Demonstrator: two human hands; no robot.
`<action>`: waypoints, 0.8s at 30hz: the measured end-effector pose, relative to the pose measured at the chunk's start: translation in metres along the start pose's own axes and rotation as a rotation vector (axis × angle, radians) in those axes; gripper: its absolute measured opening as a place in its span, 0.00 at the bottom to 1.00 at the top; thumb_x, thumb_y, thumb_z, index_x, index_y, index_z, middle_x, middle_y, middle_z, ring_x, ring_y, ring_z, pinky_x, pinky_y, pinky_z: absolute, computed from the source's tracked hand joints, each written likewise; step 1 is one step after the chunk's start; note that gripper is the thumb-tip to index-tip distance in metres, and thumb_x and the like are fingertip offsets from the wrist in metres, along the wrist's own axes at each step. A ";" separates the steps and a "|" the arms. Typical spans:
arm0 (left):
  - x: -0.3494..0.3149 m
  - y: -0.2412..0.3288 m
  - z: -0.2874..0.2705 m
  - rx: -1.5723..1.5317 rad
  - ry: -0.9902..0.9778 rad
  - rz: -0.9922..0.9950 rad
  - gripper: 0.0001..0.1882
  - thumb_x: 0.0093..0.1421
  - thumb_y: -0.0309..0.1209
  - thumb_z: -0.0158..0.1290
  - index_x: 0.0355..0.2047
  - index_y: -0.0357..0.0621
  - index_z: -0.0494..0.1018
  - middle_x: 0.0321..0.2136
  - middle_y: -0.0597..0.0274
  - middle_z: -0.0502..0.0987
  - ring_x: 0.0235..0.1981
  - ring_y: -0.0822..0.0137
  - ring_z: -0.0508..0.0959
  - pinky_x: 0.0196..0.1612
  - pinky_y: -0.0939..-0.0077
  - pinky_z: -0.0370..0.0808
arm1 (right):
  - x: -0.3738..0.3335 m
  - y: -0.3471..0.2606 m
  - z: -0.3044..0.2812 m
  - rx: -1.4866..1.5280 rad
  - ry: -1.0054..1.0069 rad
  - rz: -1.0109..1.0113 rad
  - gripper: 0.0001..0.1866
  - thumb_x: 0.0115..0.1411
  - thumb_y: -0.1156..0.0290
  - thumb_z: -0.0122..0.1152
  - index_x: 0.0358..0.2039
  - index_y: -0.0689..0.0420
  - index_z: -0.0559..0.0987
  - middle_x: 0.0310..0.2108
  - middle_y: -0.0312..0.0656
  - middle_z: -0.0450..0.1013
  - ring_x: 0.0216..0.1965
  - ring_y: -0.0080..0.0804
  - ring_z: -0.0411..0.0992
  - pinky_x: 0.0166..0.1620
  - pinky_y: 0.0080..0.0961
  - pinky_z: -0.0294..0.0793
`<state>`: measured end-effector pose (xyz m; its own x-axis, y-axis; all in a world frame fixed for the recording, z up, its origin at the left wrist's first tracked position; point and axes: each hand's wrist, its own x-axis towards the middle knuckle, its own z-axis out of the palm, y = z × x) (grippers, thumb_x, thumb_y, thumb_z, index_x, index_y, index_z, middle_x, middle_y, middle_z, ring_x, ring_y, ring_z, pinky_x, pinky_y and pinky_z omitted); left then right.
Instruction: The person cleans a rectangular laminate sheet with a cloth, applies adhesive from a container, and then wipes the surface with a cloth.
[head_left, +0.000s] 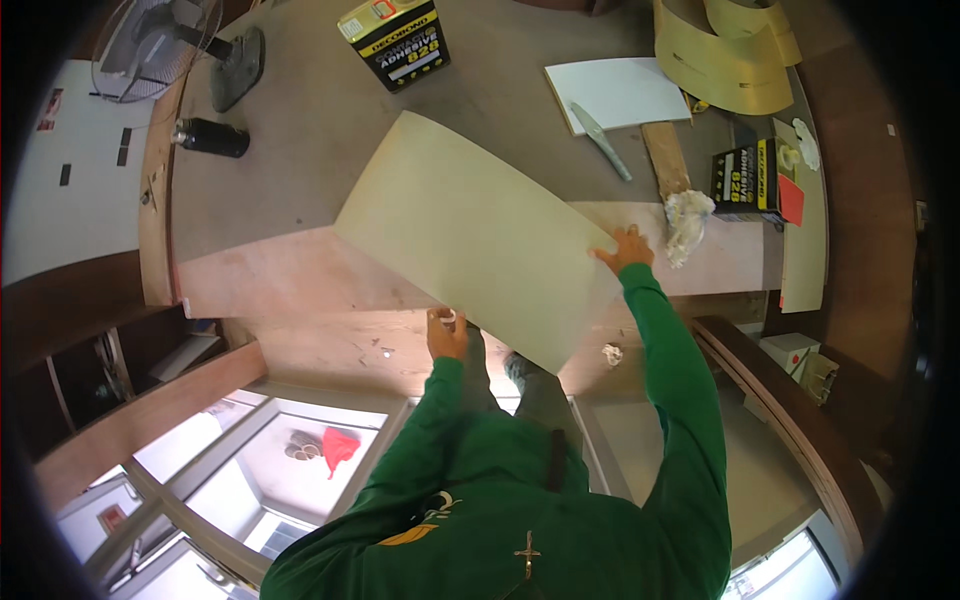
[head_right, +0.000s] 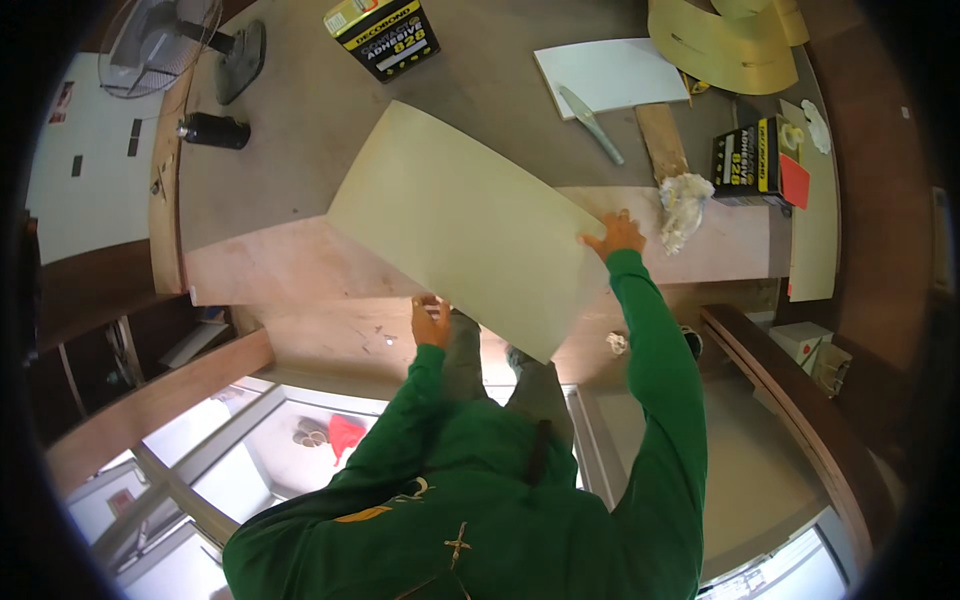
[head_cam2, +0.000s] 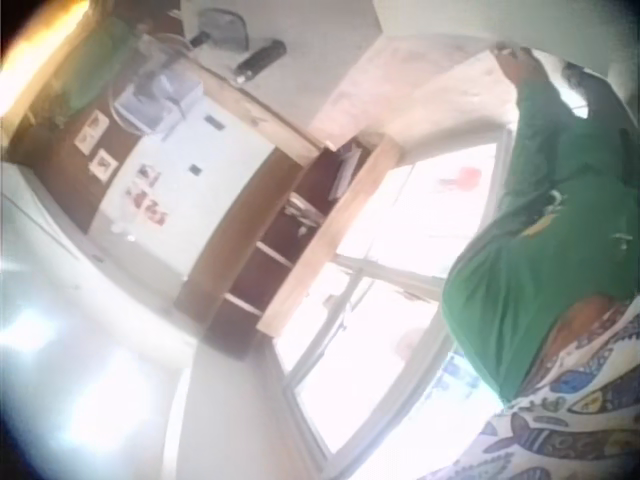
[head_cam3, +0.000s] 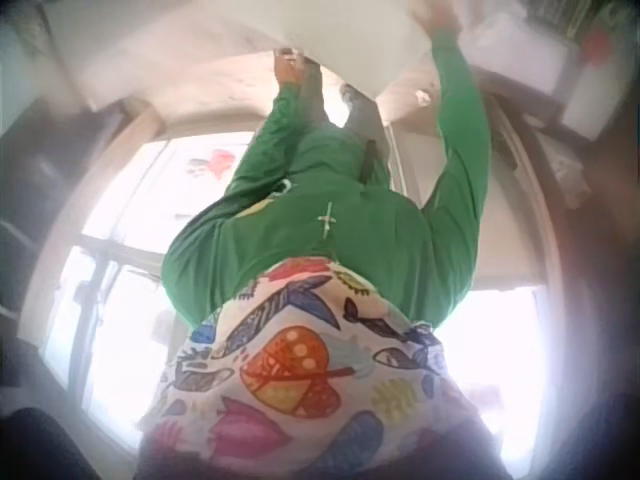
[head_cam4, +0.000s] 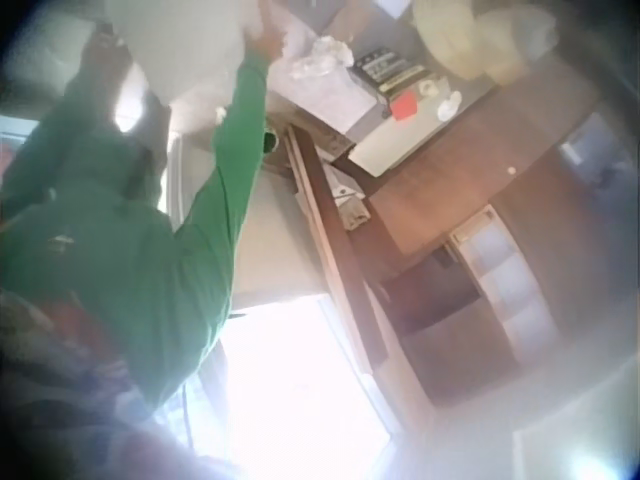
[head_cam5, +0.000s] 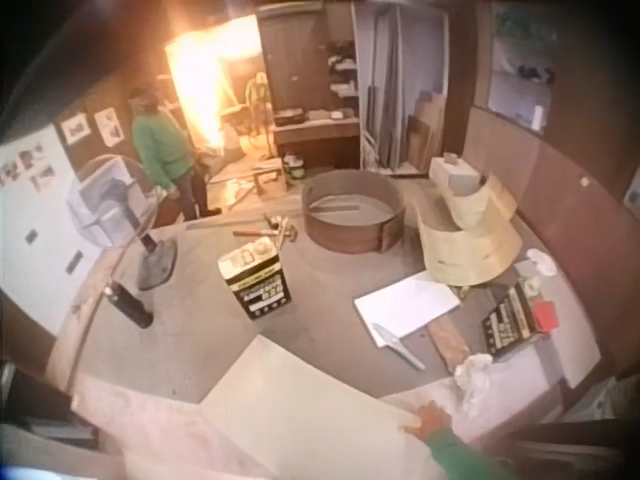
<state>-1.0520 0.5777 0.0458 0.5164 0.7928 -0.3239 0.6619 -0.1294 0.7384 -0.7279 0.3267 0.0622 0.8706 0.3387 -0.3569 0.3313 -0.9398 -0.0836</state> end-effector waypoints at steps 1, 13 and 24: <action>0.041 0.000 -0.012 -0.039 0.005 0.100 0.17 0.58 0.31 0.60 0.43 0.37 0.69 0.35 0.53 0.76 0.34 0.57 0.78 0.39 0.67 0.76 | 0.000 -0.007 -0.007 -0.041 0.016 -0.016 0.39 0.44 0.36 0.70 0.49 0.51 0.79 0.51 0.49 0.69 0.51 0.51 0.71 0.47 0.47 0.76; 0.476 0.191 -0.039 0.647 -0.750 0.892 0.39 0.47 0.37 0.67 0.60 0.55 0.66 0.58 0.51 0.67 0.61 0.47 0.65 0.63 0.53 0.65 | 0.022 -0.025 -0.028 -0.011 -0.184 0.146 0.38 0.42 0.37 0.72 0.46 0.52 0.78 0.49 0.46 0.69 0.54 0.50 0.68 0.47 0.49 0.76; 0.503 0.254 -0.006 1.040 -1.028 0.750 0.31 0.38 0.48 0.71 0.40 0.48 0.74 0.36 0.56 0.79 0.41 0.54 0.79 0.45 0.61 0.74 | 0.025 -0.026 -0.027 -0.028 -0.244 0.217 0.39 0.42 0.36 0.72 0.47 0.52 0.77 0.49 0.45 0.69 0.51 0.50 0.68 0.47 0.49 0.76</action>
<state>-0.6270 0.9472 0.0739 0.7120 -0.2768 -0.6453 -0.0476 -0.9359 0.3489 -0.7044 0.3607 0.0803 0.8102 0.1060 -0.5765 0.1601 -0.9861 0.0436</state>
